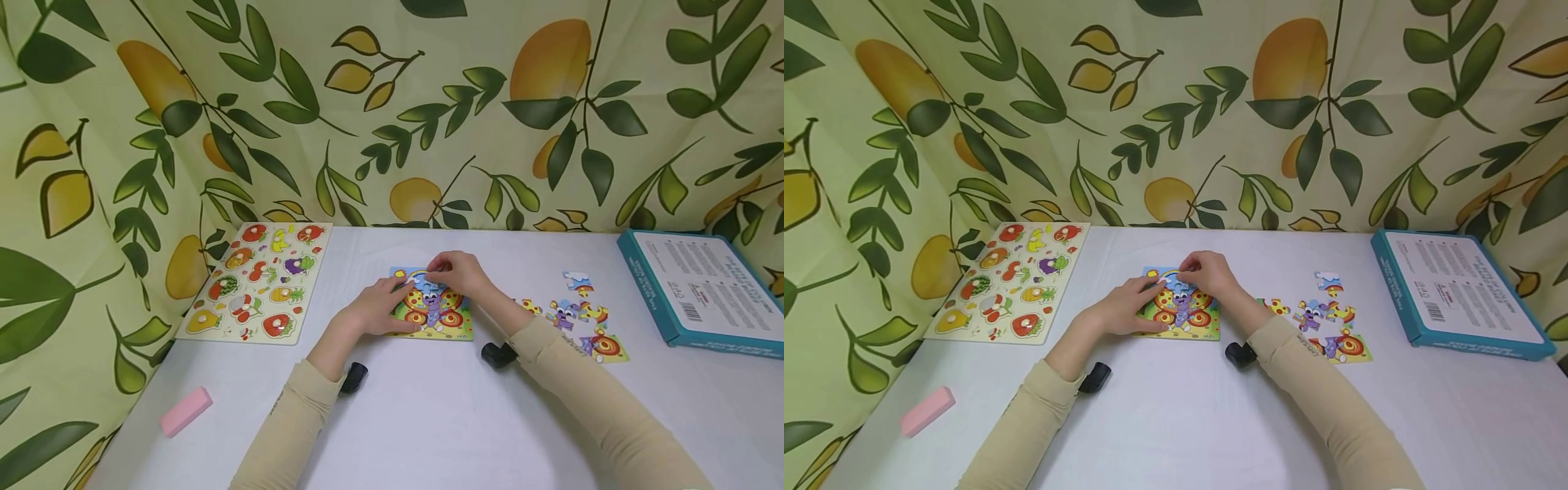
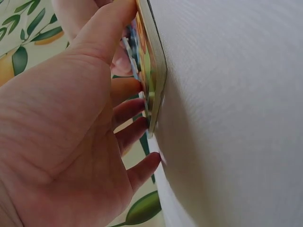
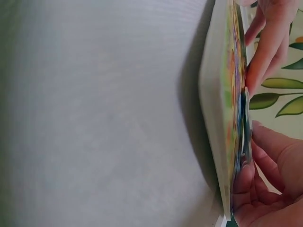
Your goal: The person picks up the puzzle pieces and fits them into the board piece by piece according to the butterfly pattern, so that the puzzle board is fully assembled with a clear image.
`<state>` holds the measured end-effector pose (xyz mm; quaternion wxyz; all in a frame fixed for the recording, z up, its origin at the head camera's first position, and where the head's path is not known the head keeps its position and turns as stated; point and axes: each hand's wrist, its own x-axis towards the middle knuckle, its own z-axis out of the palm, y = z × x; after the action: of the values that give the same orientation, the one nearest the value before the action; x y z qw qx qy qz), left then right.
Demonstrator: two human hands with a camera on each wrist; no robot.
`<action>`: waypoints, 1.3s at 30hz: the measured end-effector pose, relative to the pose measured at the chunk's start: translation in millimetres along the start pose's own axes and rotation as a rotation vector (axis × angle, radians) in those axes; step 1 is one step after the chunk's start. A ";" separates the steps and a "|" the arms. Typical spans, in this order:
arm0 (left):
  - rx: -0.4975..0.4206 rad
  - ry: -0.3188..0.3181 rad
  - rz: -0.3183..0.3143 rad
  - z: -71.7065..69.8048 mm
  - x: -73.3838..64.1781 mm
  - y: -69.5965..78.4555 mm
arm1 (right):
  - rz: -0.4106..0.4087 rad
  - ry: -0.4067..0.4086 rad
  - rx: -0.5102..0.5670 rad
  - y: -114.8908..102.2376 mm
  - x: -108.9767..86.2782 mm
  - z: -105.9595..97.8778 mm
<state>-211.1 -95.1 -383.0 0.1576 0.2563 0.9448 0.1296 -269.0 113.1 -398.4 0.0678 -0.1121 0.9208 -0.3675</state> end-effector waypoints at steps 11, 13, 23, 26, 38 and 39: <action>0.035 0.010 -0.004 1.4 3.4 2.2 | -0.054 0.018 -0.037 2.0 0.3 0.9; 0.040 0.009 -0.006 1.3 3.9 2.7 | -0.045 0.010 -0.036 1.9 0.1 0.1; 0.010 0.005 0.091 0.0 8.3 4.5 | -0.045 -0.018 -0.033 0.9 1.8 0.3; -0.006 -0.003 0.117 1.5 10.8 2.8 | -0.045 -0.044 -0.031 1.6 2.0 -0.9; 0.022 0.019 0.086 3.7 12.2 6.6 | -0.130 -0.190 0.011 10.0 -5.2 -15.5; 0.029 0.018 0.083 3.5 12.2 7.2 | -0.135 -0.188 0.010 10.1 -5.6 -15.8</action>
<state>-216.6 -82.1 -386.6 0.1399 0.2966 0.9364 0.1247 -268.4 132.1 -393.7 0.1295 -0.2077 0.8989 -0.3635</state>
